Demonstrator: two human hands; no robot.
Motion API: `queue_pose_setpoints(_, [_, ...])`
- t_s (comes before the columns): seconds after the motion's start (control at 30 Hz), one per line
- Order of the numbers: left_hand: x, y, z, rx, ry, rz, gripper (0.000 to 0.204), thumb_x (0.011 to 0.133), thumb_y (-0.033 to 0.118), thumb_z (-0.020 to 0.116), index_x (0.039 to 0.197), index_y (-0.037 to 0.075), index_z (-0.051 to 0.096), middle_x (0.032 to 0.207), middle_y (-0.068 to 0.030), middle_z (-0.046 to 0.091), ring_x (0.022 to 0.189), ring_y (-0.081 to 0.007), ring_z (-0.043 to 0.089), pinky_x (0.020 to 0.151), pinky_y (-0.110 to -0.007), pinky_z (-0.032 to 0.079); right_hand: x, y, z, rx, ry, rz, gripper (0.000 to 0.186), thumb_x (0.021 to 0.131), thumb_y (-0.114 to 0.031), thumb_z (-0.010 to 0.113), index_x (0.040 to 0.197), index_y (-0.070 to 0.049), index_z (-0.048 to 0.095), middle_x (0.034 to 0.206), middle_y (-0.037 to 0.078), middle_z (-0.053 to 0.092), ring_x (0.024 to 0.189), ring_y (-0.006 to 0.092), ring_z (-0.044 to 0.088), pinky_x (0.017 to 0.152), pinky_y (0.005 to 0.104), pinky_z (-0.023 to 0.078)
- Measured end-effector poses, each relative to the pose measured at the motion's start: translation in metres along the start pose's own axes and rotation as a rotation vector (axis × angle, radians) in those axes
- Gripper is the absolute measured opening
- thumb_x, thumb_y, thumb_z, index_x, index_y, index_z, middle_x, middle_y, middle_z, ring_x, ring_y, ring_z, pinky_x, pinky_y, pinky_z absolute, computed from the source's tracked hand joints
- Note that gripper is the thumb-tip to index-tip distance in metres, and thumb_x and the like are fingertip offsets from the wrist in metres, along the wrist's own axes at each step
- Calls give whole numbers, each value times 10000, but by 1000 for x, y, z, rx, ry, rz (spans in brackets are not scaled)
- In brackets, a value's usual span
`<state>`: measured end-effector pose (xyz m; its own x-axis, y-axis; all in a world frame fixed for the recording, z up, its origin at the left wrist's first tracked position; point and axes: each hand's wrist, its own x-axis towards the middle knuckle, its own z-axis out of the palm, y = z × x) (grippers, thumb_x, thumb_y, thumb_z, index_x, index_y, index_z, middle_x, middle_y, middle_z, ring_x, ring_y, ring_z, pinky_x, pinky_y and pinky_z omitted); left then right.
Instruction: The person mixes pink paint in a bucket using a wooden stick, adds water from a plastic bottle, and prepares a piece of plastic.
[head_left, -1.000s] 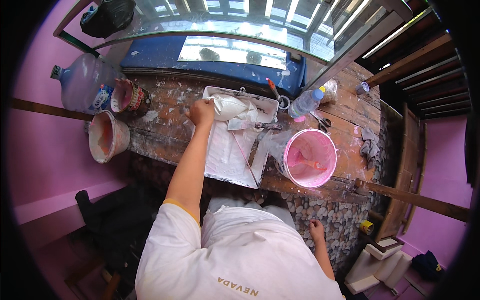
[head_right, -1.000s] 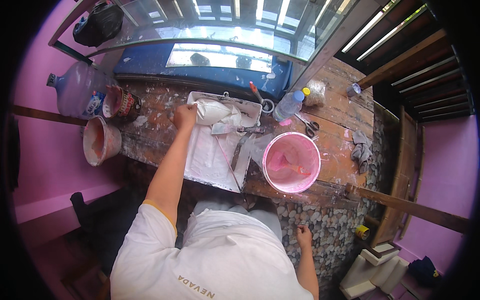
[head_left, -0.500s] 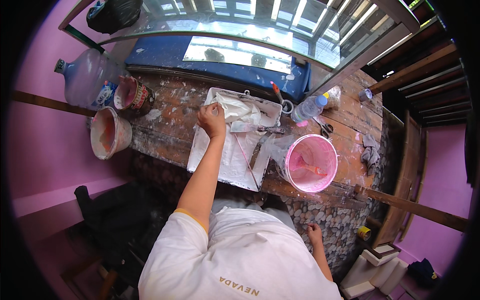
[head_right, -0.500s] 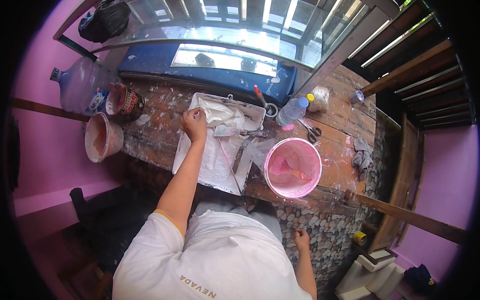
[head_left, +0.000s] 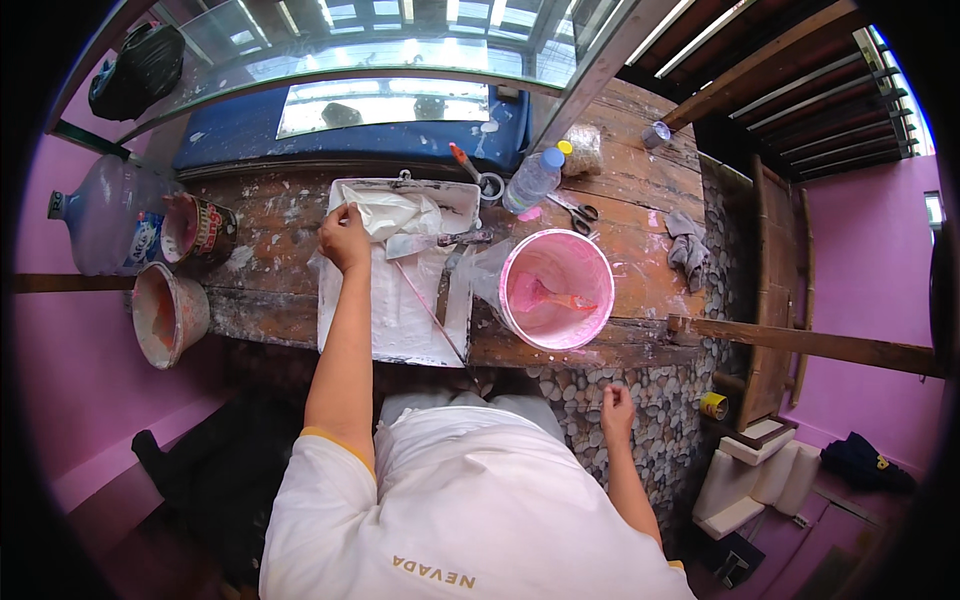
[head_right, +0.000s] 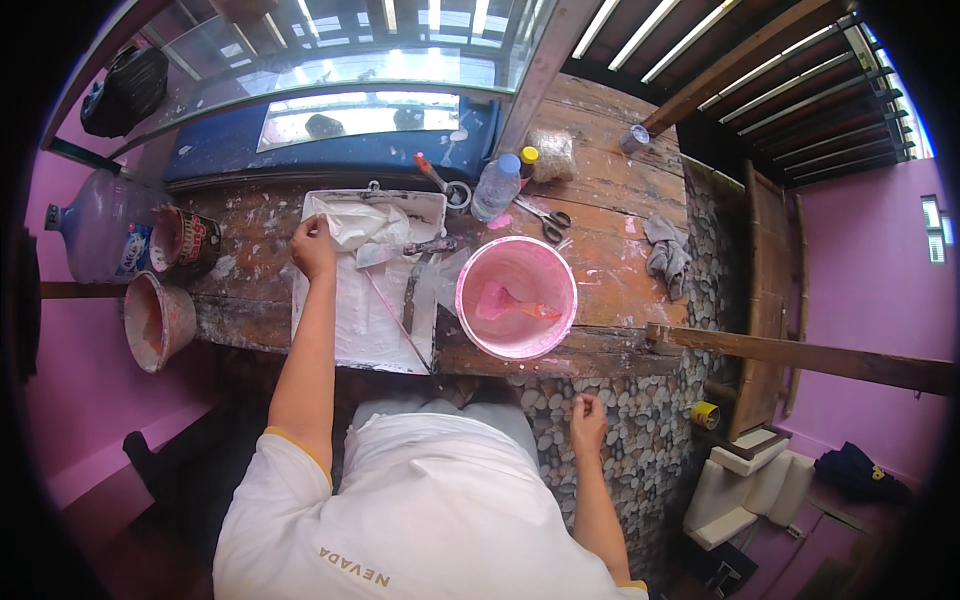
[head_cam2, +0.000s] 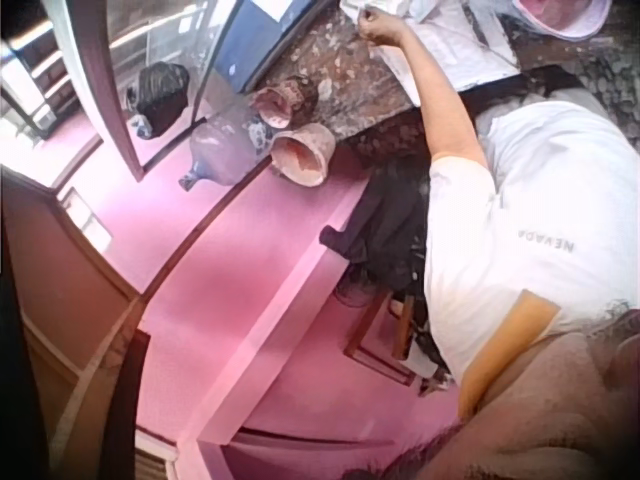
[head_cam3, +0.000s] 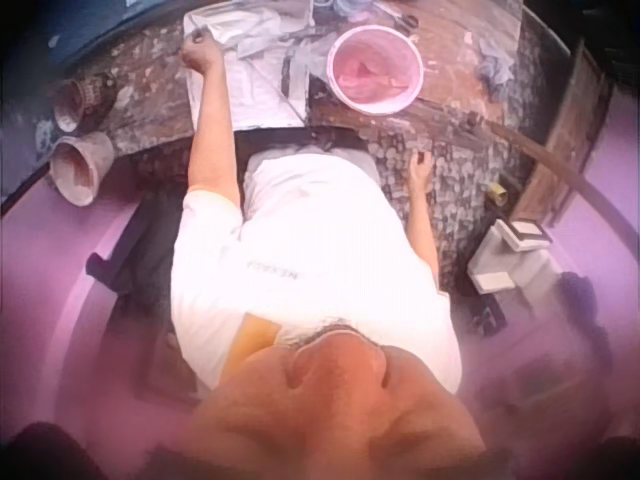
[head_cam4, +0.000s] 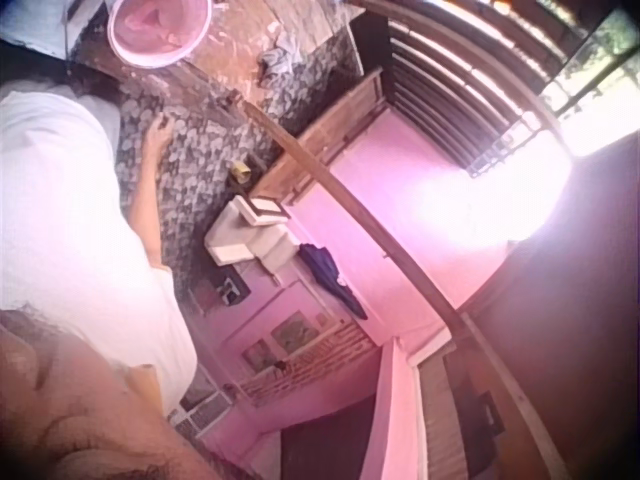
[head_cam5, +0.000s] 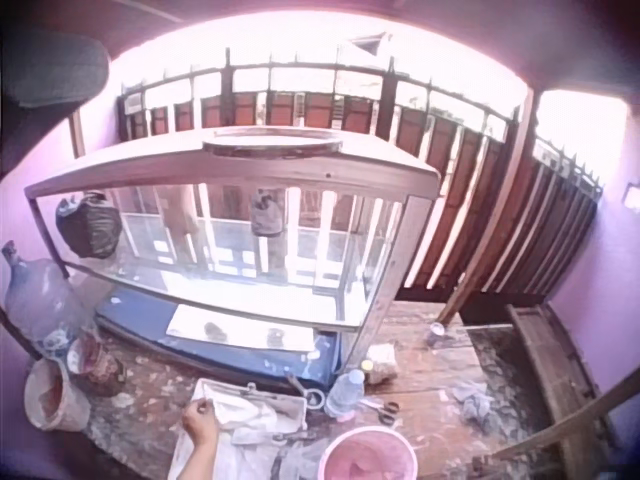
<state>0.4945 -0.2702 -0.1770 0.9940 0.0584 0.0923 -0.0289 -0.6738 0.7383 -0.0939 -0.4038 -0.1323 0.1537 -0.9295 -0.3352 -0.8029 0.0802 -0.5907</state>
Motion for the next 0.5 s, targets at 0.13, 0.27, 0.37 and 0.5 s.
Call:
queue_pose_setpoints(0.13, [2, 1, -4, -74, 49, 110, 267, 900, 335, 741, 960, 81, 797, 910, -94, 739, 882, -289, 639, 818, -429, 496, 2, -159, -36, 121, 148, -453, 95, 952, -101, 685, 989, -16, 665, 893, 89, 632, 798, 223, 624, 740, 370, 508])
queue_pose_setpoints(0.27, [2, 15, -13, 15, 99, 270, 306, 934, 341, 722, 983, 45, 779, 927, -109, 753, 808, -262, 675, 780, -402, 522, 32, -251, -24, -226, -51, -921, 183, 887, -94, 701, 1044, -7, 667, 1006, 129, 665, 929, 343, 632, 825, 413, 511])
queue_pose_setpoints(0.37, [-4, 28, -17, -6, 84, 312, 286, 943, 335, 722, 979, 56, 773, 932, -90, 737, 819, -253, 653, 803, -398, 510, 65, -247, 14, -629, -100, -978, 210, 905, -119, 641, 1087, -23, 682, 1068, 138, 675, 986, 316, 648, 900, 392, 485])
queue_pose_setpoints(0.5, [-2, 41, -30, -49, 95, 356, 262, 933, 310, 742, 972, 52, 768, 903, -76, 721, 813, -239, 641, 793, -387, 509, 87, -252, 48, -1062, -278, -882, 204, 909, -128, 575, 1028, -73, 731, 1078, 131, 695, 1045, 267, 641, 967, 408, 432])
